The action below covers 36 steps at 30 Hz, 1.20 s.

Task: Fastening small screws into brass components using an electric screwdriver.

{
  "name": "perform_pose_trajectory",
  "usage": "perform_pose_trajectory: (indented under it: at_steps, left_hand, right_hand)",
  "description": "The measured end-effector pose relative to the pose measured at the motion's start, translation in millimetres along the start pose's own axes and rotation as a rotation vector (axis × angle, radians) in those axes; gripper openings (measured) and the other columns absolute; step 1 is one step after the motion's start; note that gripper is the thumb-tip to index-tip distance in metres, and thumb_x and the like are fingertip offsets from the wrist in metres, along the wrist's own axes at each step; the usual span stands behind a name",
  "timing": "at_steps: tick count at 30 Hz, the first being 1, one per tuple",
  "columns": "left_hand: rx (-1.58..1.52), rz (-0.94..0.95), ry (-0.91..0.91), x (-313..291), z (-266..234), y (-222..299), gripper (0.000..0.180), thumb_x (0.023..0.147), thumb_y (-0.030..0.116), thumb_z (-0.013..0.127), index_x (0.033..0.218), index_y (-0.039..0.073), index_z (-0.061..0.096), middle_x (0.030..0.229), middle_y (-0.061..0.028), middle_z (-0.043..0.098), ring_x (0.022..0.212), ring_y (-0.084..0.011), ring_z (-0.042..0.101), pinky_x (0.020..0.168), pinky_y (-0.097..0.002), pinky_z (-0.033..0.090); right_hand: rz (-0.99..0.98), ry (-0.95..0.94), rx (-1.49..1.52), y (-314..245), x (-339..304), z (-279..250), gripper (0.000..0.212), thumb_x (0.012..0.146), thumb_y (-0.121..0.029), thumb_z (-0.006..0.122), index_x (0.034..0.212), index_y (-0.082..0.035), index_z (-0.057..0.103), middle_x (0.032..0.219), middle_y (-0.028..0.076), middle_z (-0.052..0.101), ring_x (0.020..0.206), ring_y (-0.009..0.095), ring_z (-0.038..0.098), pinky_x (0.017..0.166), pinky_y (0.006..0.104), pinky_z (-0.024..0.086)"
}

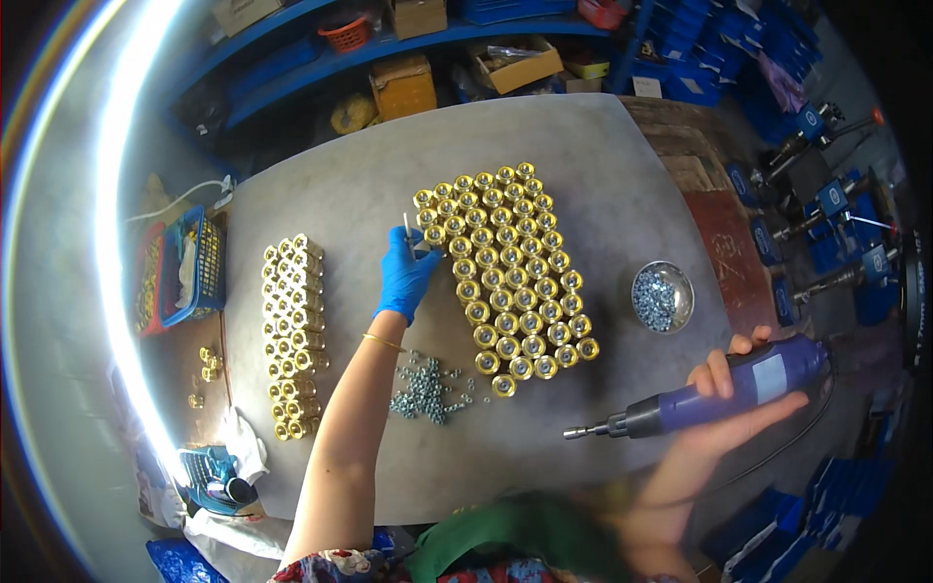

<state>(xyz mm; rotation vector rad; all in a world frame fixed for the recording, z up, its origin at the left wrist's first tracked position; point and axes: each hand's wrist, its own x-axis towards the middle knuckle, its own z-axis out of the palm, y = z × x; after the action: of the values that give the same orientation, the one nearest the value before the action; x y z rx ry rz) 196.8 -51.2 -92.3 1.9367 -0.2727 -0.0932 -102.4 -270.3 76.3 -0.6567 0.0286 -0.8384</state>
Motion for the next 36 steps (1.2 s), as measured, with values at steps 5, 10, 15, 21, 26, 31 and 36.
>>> perform_pose_trajectory:
  at_steps: [5, 10, 15, 21, 26, 31, 36]
  left_hand:
    - [-0.004, 0.126, -0.011, 4, -20, -13, 0.035, 0.074, 0.013, 0.070, 0.095, 0.005, 0.043, 0.083, -0.0091, 0.057, 0.066, -0.0148, 0.059, 0.058, -0.0287, 0.048]
    - [-0.345, -0.076, 0.070, -38, -70, 24, 0.017, 0.083, 0.017, 0.062, 0.090, 0.005, 0.051, 0.078, -0.0051, 0.058, 0.065, -0.0119, 0.056, 0.058, -0.0234, 0.045]
    - [0.166, 0.079, 0.138, -135, -63, 13, 0.012, 0.076, 0.011, 0.067, 0.080, 0.003, 0.059, 0.075, -0.0074, 0.057, 0.069, -0.0191, 0.056, 0.065, -0.0296, 0.044]
    - [0.382, 0.320, 0.019, -168, -40, 9, 0.016, 0.069, 0.013, 0.069, 0.082, 0.009, 0.060, 0.081, -0.0083, 0.056, 0.080, -0.0286, 0.053, 0.071, -0.0380, 0.041]
    - [0.539, 0.390, -0.144, -163, -44, -3, 0.020, 0.071, 0.020, 0.067, 0.088, 0.013, 0.060, 0.080, -0.0073, 0.055, 0.080, -0.0270, 0.054, 0.071, -0.0388, 0.038]
    - [0.283, 0.245, -0.122, -170, -47, 5, 0.016, 0.078, 0.019, 0.063, 0.091, 0.010, 0.059, 0.080, -0.0068, 0.054, 0.077, -0.0223, 0.054, 0.070, -0.0354, 0.042]
    - [-0.979, -0.412, -0.395, -221, -42, 89, 0.021, 0.091, 0.022, 0.050, 0.099, 0.004, 0.054, 0.093, -0.0056, 0.054, 0.086, -0.0153, 0.052, 0.079, -0.0306, 0.044]
  right_hand:
    - [0.047, -0.098, 0.051, 8, -2, 4, 0.075, 0.072, -0.066, 0.053, 0.116, -0.007, 0.039, 0.100, 0.006, 0.052, 0.059, 0.014, 0.048, 0.051, 0.0286, 0.043]
    - [0.001, -0.174, 0.038, 5, -6, 0, 0.067, 0.071, -0.055, 0.065, 0.110, -0.007, 0.039, 0.099, 0.005, 0.046, 0.060, 0.014, 0.048, 0.056, 0.0285, 0.042]
    - [0.137, -0.150, -0.017, 18, -8, 3, 0.063, 0.073, -0.055, 0.064, 0.108, -0.008, 0.039, 0.098, 0.005, 0.045, 0.059, 0.014, 0.047, 0.054, 0.0287, 0.040]
    - [0.200, -0.187, -0.052, 30, -16, 16, 0.068, 0.070, -0.058, 0.064, 0.108, -0.008, 0.038, 0.099, 0.005, 0.045, 0.060, 0.015, 0.047, 0.055, 0.0300, 0.039]
    - [0.206, -0.195, -0.033, 28, -19, 15, 0.068, 0.072, -0.059, 0.062, 0.109, -0.008, 0.038, 0.100, 0.006, 0.047, 0.061, 0.015, 0.048, 0.055, 0.0299, 0.039]
    - [0.205, -0.190, 0.044, 41, -18, 13, 0.067, 0.074, -0.062, 0.056, 0.108, -0.006, 0.042, 0.102, 0.009, 0.052, 0.062, 0.016, 0.048, 0.055, 0.0301, 0.040]
    - [0.141, -0.027, 0.330, 68, -16, 11, 0.066, 0.078, -0.062, 0.050, 0.105, -0.002, 0.049, 0.100, 0.012, 0.055, 0.063, 0.016, 0.048, 0.060, 0.0280, 0.043]
